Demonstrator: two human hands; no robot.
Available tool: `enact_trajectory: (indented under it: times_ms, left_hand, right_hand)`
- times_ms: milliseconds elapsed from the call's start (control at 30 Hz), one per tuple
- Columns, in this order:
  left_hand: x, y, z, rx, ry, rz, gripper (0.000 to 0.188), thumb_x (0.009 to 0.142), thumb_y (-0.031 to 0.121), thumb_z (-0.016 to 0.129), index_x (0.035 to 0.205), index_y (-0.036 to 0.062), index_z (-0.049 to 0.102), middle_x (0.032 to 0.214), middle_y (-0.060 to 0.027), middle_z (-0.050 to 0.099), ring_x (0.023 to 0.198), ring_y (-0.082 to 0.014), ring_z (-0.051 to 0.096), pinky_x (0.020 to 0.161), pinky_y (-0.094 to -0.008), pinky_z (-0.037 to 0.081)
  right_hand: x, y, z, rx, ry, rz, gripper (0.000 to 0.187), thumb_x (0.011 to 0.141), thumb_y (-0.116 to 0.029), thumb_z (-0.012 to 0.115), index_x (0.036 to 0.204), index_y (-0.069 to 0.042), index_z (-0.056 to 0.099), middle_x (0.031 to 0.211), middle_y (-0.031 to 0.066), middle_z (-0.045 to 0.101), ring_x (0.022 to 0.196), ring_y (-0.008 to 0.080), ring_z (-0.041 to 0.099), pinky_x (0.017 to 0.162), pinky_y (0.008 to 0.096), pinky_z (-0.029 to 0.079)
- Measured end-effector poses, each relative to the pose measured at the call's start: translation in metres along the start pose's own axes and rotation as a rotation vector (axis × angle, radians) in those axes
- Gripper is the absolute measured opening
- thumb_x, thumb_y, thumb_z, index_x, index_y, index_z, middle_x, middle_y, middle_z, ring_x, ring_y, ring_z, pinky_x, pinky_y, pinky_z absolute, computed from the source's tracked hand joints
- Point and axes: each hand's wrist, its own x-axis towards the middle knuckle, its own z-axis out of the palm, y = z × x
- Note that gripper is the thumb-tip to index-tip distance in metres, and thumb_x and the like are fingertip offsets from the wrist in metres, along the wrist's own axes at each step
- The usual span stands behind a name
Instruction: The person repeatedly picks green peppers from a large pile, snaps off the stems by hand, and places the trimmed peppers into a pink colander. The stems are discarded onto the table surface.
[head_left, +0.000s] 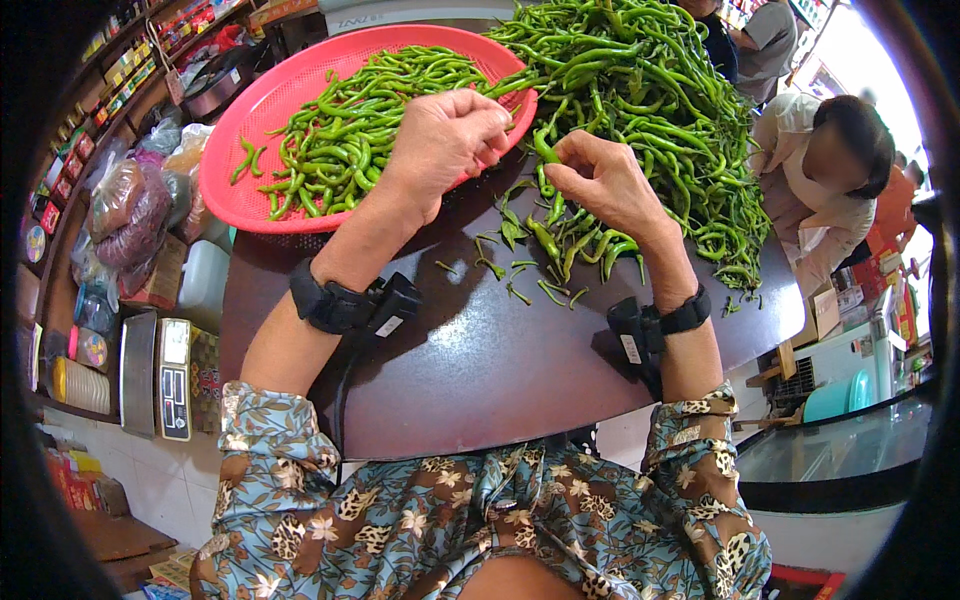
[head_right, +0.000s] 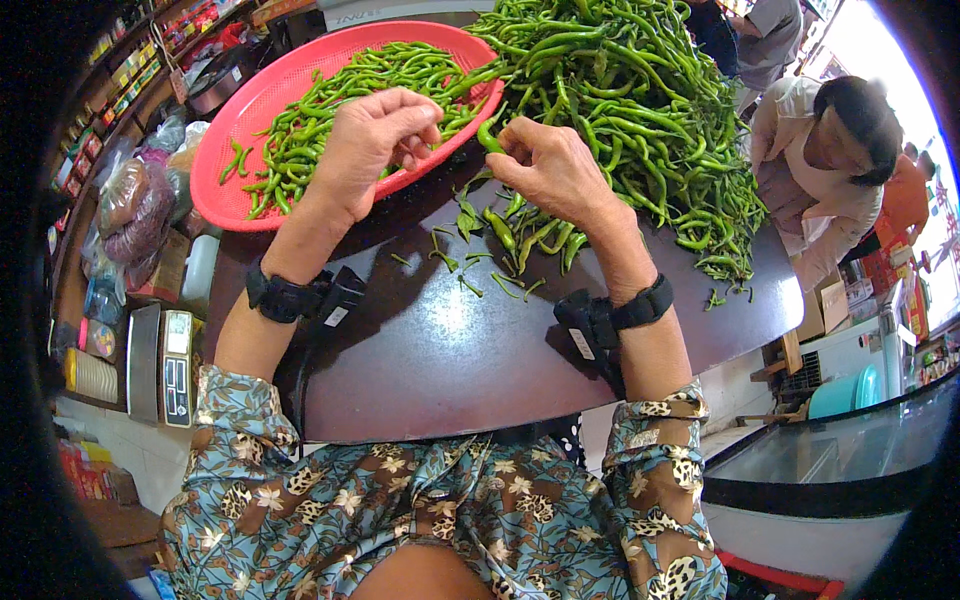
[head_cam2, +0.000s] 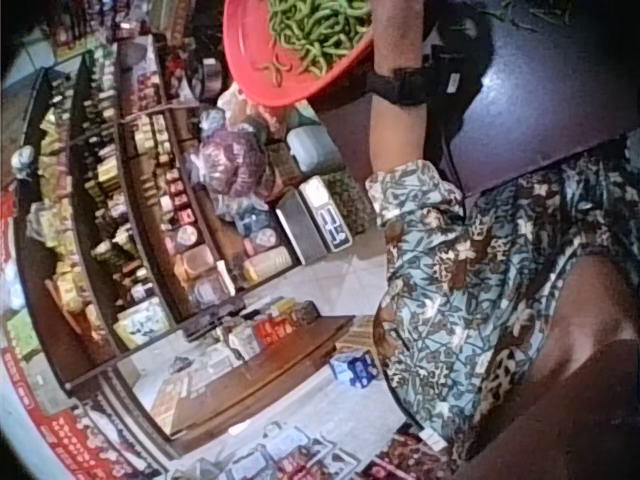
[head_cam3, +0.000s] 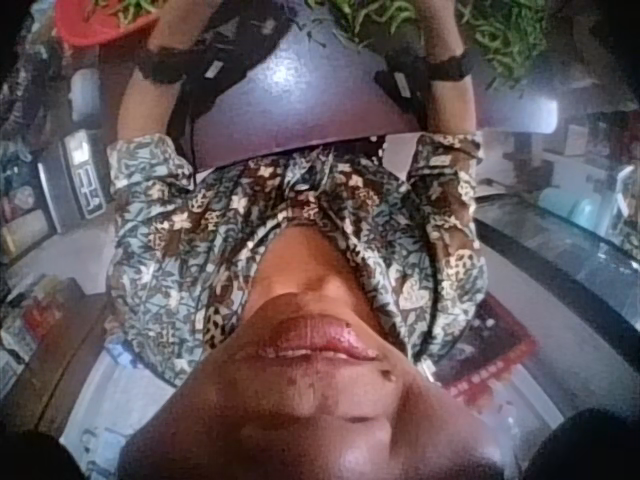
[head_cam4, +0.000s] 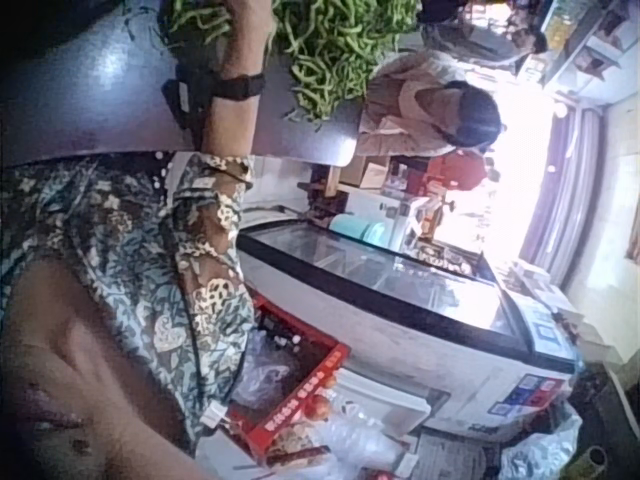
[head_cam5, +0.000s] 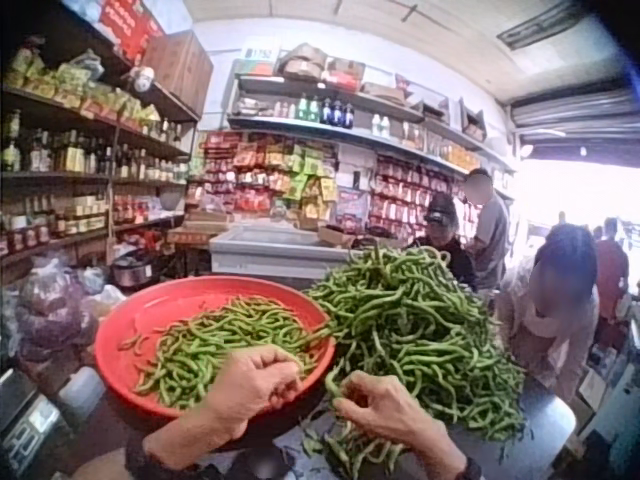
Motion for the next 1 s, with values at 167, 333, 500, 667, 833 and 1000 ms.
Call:
enact_trajectory:
  times_ms: [167, 333, 500, 667, 833, 1000]
  left_hand:
    - [0.001, -0.009, 0.007, 0.145, -0.074, -0.155, 0.022, 0.085, 0.026, 0.059, 0.078, 0.0053, 0.061, 0.066, 0.0006, 0.058, 0.053, -0.0036, 0.051, 0.044, -0.0159, 0.038]
    - [0.001, -0.016, 0.011, -0.005, -0.112, -0.19, 0.021, 0.083, 0.025, 0.061, 0.079, 0.0046, 0.06, 0.066, -0.0014, 0.057, 0.051, -0.0055, 0.05, 0.043, -0.0191, 0.039]
    - [0.001, -0.014, 0.003, -0.133, -0.085, -0.227, 0.017, 0.085, 0.022, 0.057, 0.082, 0.0057, 0.06, 0.068, -0.0024, 0.059, 0.053, -0.0076, 0.053, 0.047, -0.0203, 0.041]
    - [0.002, -0.012, 0.0, -0.2, -0.049, -0.261, 0.016, 0.084, 0.022, 0.056, 0.084, 0.0062, 0.059, 0.067, -0.0026, 0.058, 0.054, -0.0095, 0.053, 0.049, -0.022, 0.042]
    - [0.002, -0.012, 0.0, -0.234, -0.062, -0.256, 0.017, 0.084, 0.022, 0.055, 0.084, 0.0053, 0.059, 0.067, -0.0028, 0.058, 0.054, -0.0101, 0.053, 0.05, -0.0228, 0.043]
    - [0.002, -0.013, 0.0, -0.217, -0.067, -0.244, 0.018, 0.085, 0.021, 0.055, 0.085, 0.0044, 0.06, 0.067, -0.0027, 0.058, 0.054, -0.0096, 0.053, 0.051, -0.0218, 0.043]
  right_hand:
    - [-0.001, -0.007, 0.002, 0.079, 0.046, -0.091, 0.021, 0.075, -0.018, 0.067, 0.083, -0.001, 0.057, 0.063, 0.006, 0.058, 0.055, 0.0129, 0.055, 0.053, 0.026, 0.045]
    - [0.0, -0.011, 0.009, 0.195, 0.01, -0.211, 0.021, 0.075, -0.014, 0.068, 0.091, -0.003, 0.06, 0.068, 0.0016, 0.06, 0.06, 0.0077, 0.055, 0.052, 0.0231, 0.044]
    - [-0.002, -0.013, 0.002, 0.34, 0.002, -0.116, 0.019, 0.081, -0.012, 0.061, 0.096, -0.001, 0.06, 0.074, 0.0002, 0.06, 0.065, 0.0072, 0.055, 0.057, 0.0225, 0.045]
    - [-0.001, -0.014, -0.006, 0.482, 0.028, 0.006, 0.019, 0.085, -0.012, 0.051, 0.094, 0.004, 0.059, 0.074, 0.004, 0.06, 0.065, 0.0087, 0.055, 0.061, 0.0224, 0.047]
    - [-0.001, -0.013, -0.006, 0.488, -0.045, 0.038, 0.022, 0.087, -0.018, 0.052, 0.089, 0.002, 0.061, 0.069, 0.0021, 0.059, 0.062, 0.0074, 0.054, 0.058, 0.0214, 0.046]
    - [-0.002, -0.012, -0.006, 0.505, -0.103, 0.056, 0.025, 0.088, -0.023, 0.053, 0.083, 0.0, 0.062, 0.064, 0.001, 0.058, 0.057, 0.0062, 0.053, 0.053, 0.0198, 0.043]
